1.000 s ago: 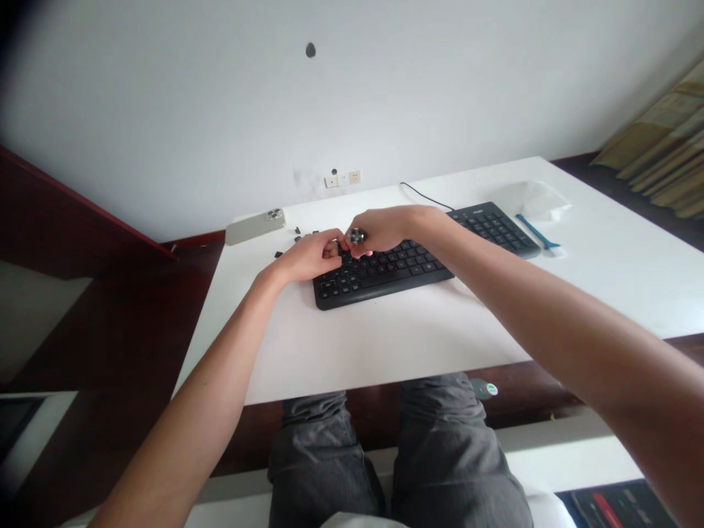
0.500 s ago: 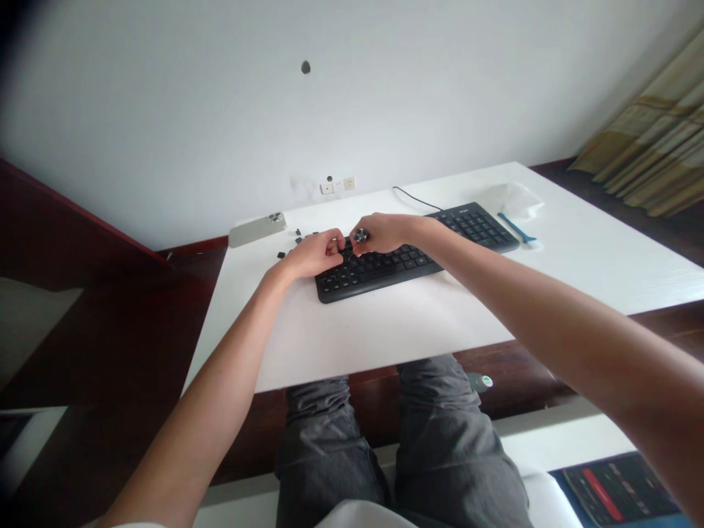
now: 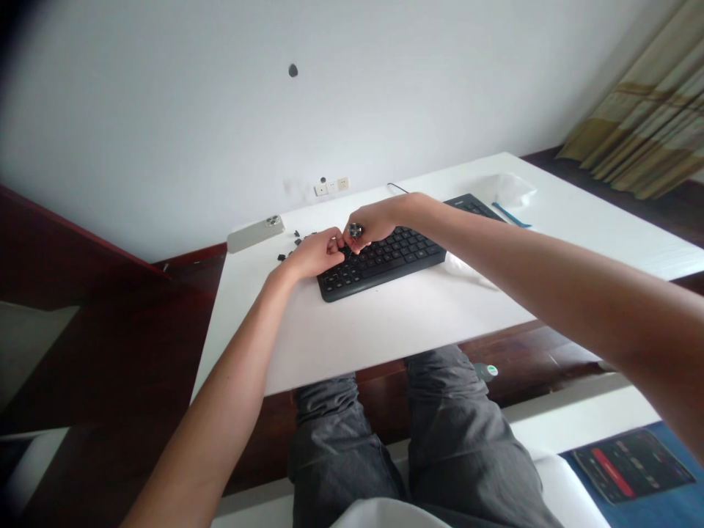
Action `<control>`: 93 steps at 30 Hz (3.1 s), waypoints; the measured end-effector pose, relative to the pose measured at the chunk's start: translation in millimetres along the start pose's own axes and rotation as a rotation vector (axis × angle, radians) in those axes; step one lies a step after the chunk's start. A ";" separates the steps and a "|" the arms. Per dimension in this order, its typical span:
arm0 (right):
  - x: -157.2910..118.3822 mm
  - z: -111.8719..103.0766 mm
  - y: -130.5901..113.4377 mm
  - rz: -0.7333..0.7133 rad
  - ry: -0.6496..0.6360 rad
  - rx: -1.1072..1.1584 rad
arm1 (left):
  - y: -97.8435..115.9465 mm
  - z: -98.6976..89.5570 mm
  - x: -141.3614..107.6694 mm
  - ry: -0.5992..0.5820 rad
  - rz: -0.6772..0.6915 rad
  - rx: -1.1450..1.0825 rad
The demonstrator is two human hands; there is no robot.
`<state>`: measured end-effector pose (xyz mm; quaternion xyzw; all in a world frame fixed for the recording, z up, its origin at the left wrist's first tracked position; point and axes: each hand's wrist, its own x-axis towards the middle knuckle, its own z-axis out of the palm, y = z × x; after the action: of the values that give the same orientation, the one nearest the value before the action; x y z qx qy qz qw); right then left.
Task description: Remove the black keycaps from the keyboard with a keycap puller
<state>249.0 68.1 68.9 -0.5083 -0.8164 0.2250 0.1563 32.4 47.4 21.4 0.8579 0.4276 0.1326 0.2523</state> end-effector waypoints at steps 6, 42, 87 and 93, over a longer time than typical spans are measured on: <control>2.9 4.2 -5.2 -0.059 -0.339 -0.151 | 2.0 -0.3 -0.1 0.001 -0.011 0.016; -18.7 3.3 -44.6 -0.183 -0.318 -0.342 | 1.4 0.3 -1.8 0.001 0.037 0.044; -113.1 104.8 -23.5 -0.139 0.331 -0.323 | 10.8 5.1 -7.1 -0.019 0.126 0.047; -112.2 105.0 -24.3 -0.132 0.343 -0.286 | 17.9 11.9 -5.2 0.008 0.039 0.038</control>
<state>228.5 -64.1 -10.5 -0.5015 -0.8330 0.0066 0.2338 46.4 30.3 21.2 0.8702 0.4141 0.1329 0.2315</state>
